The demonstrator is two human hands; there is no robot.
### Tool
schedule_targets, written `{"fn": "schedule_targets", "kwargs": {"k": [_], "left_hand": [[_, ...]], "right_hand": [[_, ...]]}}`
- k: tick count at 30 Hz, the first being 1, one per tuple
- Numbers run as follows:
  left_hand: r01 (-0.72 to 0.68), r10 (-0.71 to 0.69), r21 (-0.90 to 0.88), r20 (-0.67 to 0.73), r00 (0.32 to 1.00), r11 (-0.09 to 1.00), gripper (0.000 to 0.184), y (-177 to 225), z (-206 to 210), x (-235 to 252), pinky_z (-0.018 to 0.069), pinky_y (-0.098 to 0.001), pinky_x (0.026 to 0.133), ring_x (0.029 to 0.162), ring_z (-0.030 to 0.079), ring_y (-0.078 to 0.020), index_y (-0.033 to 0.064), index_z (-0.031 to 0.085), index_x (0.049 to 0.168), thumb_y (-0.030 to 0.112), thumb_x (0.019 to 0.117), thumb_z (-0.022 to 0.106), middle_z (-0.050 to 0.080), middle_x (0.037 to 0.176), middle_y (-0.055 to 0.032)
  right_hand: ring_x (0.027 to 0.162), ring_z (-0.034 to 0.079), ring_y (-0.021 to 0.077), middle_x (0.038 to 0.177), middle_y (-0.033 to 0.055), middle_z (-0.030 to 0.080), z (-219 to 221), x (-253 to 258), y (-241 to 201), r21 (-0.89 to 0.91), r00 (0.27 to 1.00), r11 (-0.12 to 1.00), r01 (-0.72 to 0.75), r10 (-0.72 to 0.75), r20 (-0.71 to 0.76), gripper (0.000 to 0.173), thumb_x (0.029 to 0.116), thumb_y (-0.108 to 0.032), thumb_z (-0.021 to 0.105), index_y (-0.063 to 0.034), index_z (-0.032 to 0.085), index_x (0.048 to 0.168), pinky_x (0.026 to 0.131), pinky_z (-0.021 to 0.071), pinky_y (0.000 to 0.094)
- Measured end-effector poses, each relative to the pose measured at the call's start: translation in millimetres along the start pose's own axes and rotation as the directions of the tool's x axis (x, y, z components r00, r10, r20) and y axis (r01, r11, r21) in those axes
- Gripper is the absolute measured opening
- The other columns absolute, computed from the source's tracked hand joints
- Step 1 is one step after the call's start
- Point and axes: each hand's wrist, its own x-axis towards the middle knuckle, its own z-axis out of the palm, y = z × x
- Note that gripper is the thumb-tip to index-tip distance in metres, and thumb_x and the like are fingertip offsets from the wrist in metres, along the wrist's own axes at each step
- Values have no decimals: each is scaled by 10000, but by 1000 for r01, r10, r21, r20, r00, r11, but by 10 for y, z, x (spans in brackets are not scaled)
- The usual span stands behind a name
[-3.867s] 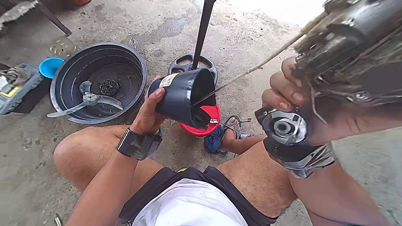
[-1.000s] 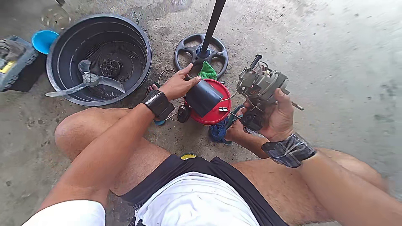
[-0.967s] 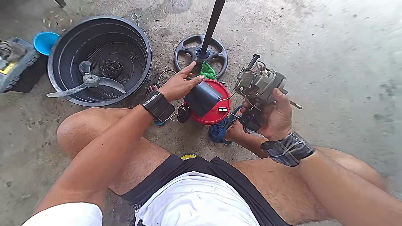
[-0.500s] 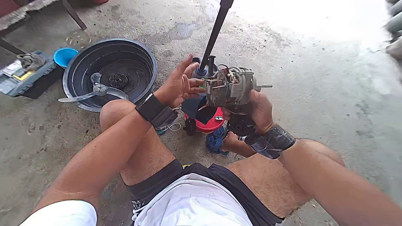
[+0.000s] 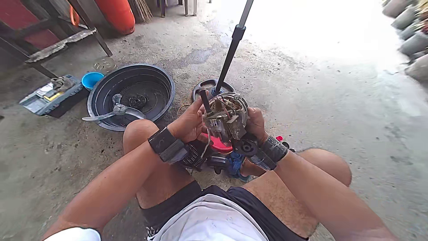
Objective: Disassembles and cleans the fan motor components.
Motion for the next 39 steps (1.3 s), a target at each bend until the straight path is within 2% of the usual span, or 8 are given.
{"fn": "schedule_targets", "kwargs": {"k": [11,15,19,22,26,29,34,39], "left_hand": [[-18,124,-492,184,975,870,986,-433,-350,161,563,-648,768,1022,658,-425,117,628,1212,933,825,232,654,1136,-240],[-32,68,-544,46,997,839,969,-288,-350,140,526,-687,868,1116,634,-444,115,603,1276,914,835,278,641,1207,-245],[-142,99,-526,-109,989,839,805,-195,-373,203,572,-603,843,1021,681,-349,128,632,1207,822,892,372,677,1104,-173],[-287,224,-410,-196,955,866,668,-119,-287,231,605,-474,738,892,696,-224,174,659,1129,748,949,367,694,986,-79],[-474,427,-170,-252,868,864,559,26,-202,199,585,-324,630,768,677,-118,190,661,1073,638,1030,331,687,898,-22],[-555,527,-96,-217,822,826,505,75,-194,208,593,-332,663,779,680,-127,180,666,1072,582,1045,362,689,890,-35],[-584,594,121,-247,766,803,538,80,-89,197,600,-306,769,989,675,-92,235,364,1553,422,1050,397,654,1239,-13],[-569,608,214,-274,745,794,549,96,-6,252,601,-297,804,1012,684,-85,224,338,1564,354,1032,386,679,1228,-2]], "right_hand": [[942,716,74,995,-19,751,-78,468,-41,-432,929,824,-368,309,-202,524,1015,-609,348,-213,675,1119,818,617,295],[1104,675,97,1150,6,725,-100,690,-314,-709,866,501,-497,335,-370,622,1087,-553,221,-151,651,1289,968,564,342],[921,678,47,926,-41,721,-133,838,-477,-878,897,194,-438,153,-414,518,1089,-503,366,-153,744,1037,854,561,332],[816,655,31,828,-51,688,-51,778,-496,-905,928,219,-365,8,-372,476,1103,-431,380,-145,721,934,771,552,291],[1057,688,99,1185,9,716,0,517,-584,-915,944,273,-298,-58,-325,424,1097,-372,434,-158,579,1433,935,571,340],[1095,698,174,1236,37,706,-66,310,-479,-873,946,413,-259,-72,-315,543,1019,-408,588,-206,491,1513,960,586,389],[1141,680,216,1277,111,678,34,118,-191,-740,960,671,-40,-179,-214,666,1007,-284,650,-158,346,1585,985,576,367],[1189,665,226,1350,127,651,111,6,-91,-707,942,702,78,-284,-179,606,1045,-227,599,-133,364,1597,1022,566,377]]}}
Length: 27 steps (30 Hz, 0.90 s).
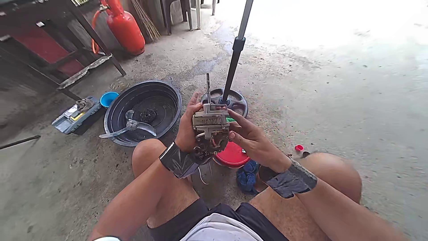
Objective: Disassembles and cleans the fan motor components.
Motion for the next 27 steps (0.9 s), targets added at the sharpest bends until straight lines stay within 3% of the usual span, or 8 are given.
{"fn": "schedule_targets", "kwargs": {"k": [3,6,10,13,15,17,20,27], "left_hand": [[16,-16,-5,-55,998,1000,545,11,107,53,586,-341,851,1082,660,-125,203,314,1578,347,1054,353,644,1286,-38],[40,-39,14,-91,995,999,529,-31,188,155,569,-378,882,1148,623,-162,232,277,1586,352,1077,356,563,1393,-55],[45,-39,57,-103,994,997,566,-268,237,269,563,-445,896,1163,620,-210,296,218,1618,346,1071,351,524,1456,-72],[46,-44,14,-119,992,999,549,-417,244,297,567,-434,905,1123,638,-213,279,231,1623,342,1088,341,587,1357,-85],[59,-57,13,-90,994,998,542,-457,220,228,539,-423,979,1202,606,-202,267,252,1625,348,1094,329,557,1421,-74],[62,-61,39,-27,998,997,540,-437,140,183,484,-417,1068,1304,545,-185,271,269,1626,378,1099,317,478,1527,-41],[89,-90,28,57,994,996,565,-451,35,165,484,-428,1067,1277,573,-222,219,260,1629,411,1098,287,553,1456,-90],[158,-161,46,72,984,986,595,-498,-49,129,415,-399,1138,1359,485,-194,142,311,1607,401,1074,359,491,1490,-89]], "right_hand": [[1055,685,181,1217,95,694,26,-6,32,-41,989,999,8,-15,-150,511,1055,-259,579,-121,474,1535,867,597,326],[1137,664,160,1299,92,652,79,3,26,24,982,999,-31,35,-186,523,1098,-262,455,-104,363,1588,979,573,336],[1311,575,209,1494,105,523,82,13,181,238,976,967,-94,136,-167,612,1093,-299,462,-153,227,1639,1101,508,404],[1185,649,242,1353,150,612,12,37,225,354,955,927,-121,207,-214,533,1092,-234,468,-125,328,1595,1029,551,431],[1142,667,220,1294,145,642,-29,-7,258,387,954,914,-117,211,-211,519,1083,-221,497,-101,355,1568,1030,549,409],[1162,657,204,1324,133,634,-35,-33,294,435,968,896,-91,182,-172,576,1069,-237,543,-87,317,1577,1042,537,402],[1222,635,187,1387,89,614,-13,-71,349,485,974,870,-88,177,-141,649,1057,-291,574,-90,271,1594,1078,519,394],[1312,571,162,1468,60,563,-24,-115,452,636,972,763,-119,219,-80,661,1031,-321,603,-135,317,1597,1102,489,367]]}}
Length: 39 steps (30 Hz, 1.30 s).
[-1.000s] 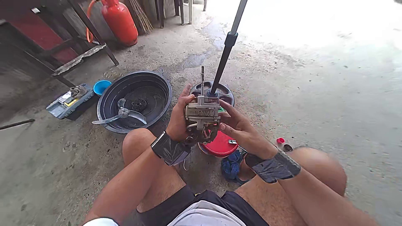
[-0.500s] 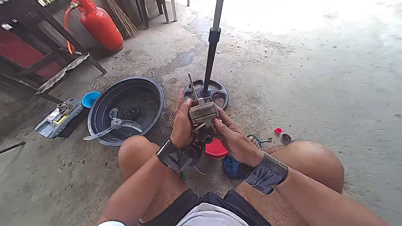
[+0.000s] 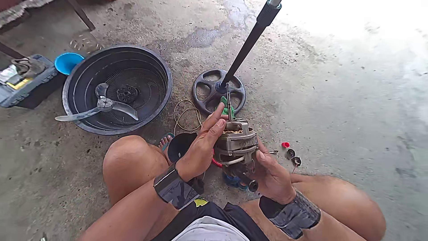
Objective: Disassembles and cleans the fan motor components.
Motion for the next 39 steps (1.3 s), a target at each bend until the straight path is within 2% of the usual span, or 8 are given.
{"fn": "schedule_targets", "kwargs": {"k": [3,6,13,17,24,28,34,39], "left_hand": [[-6,2,99,38,999,995,640,-3,-45,-5,236,-456,1251,1521,279,-233,130,340,1602,456,1055,403,391,1606,-79],[26,-33,65,110,993,998,698,19,-58,-14,260,-435,1250,1551,221,-235,134,317,1611,511,1036,439,278,1666,-93],[-121,131,-68,173,976,990,717,70,-165,-1,434,-452,1138,1392,474,-277,177,266,1623,403,1015,572,450,1553,-110],[-112,111,111,20,994,987,909,-42,-145,-30,598,-316,832,1165,624,-206,201,233,1632,508,917,703,526,1436,-88],[-145,126,-148,-135,983,978,923,-211,7,-69,569,-339,973,1133,651,-123,119,252,1593,513,897,712,635,1288,-27],[-141,105,-474,-102,989,869,681,-143,-205,-44,593,-329,919,1077,699,-143,121,487,1494,420,917,691,708,1208,-74],[1,101,-626,127,987,779,845,-155,-548,-46,583,-493,897,1100,671,-319,126,308,1598,524,917,612,614,1319,-212],[-19,161,-583,192,968,812,704,-34,-384,-30,564,-381,964,1138,668,-219,126,444,1539,438,937,634,662,1286,-155]], "right_hand": [[1322,567,195,1466,81,556,0,24,25,1,999,999,-32,32,-26,772,1001,-348,654,-143,234,1615,1112,485,414],[1271,608,192,1401,80,604,-4,21,31,0,995,999,-48,48,-85,799,973,-350,696,-134,245,1597,1082,514,410],[1233,630,205,1375,91,613,-44,-6,25,-6,990,1000,25,-26,-140,817,910,-324,778,-152,312,1559,1044,541,416],[1268,602,222,1426,92,565,-27,50,-7,-200,977,970,135,-164,-137,867,869,-312,824,-160,319,1558,1052,543,426],[1275,601,235,1465,228,516,220,15,-47,-661,972,730,173,-234,-4,844,944,-274,755,117,306,1543,1045,565,362],[1153,675,263,1305,195,639,140,13,-315,-593,989,791,148,-131,72,851,993,-206,690,-12,153,1624,950,608,384],[1015,706,252,1154,162,703,-64,-4,-525,-715,946,685,140,-306,-107,575,957,-83,687,17,470,1480,851,622,341],[1158,649,245,1301,133,644,-68,-45,-400,-791,947,600,119,-309,-91,545,930,-198,759,-49,577,1421,920,601,357]]}}
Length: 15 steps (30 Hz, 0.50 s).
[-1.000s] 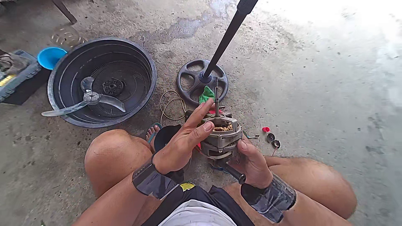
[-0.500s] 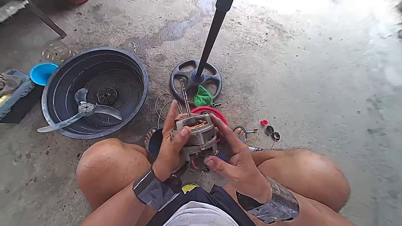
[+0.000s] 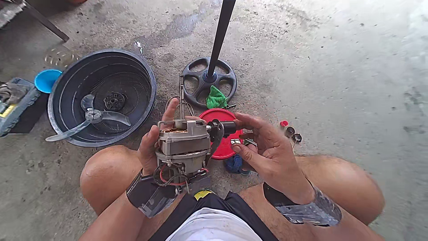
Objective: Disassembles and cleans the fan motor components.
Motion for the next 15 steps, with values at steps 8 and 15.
{"fn": "schedule_targets", "kwargs": {"k": [8,15], "left_hand": [[66,-83,193,79,993,979,862,2,56,33,540,-360,1001,1179,633,-255,257,202,1635,453,919,642,601,1339,-182],[179,-183,78,50,982,981,925,80,-84,12,552,-426,964,1167,634,-307,217,199,1640,524,893,649,583,1357,-229]], "right_hand": [[1248,629,310,1438,165,579,-46,25,51,146,979,979,-142,118,166,588,933,-151,753,-23,534,1464,999,597,438],[1077,697,201,1191,144,704,-52,41,68,229,966,953,-197,148,212,371,1030,-148,619,36,586,1351,977,585,355]]}}
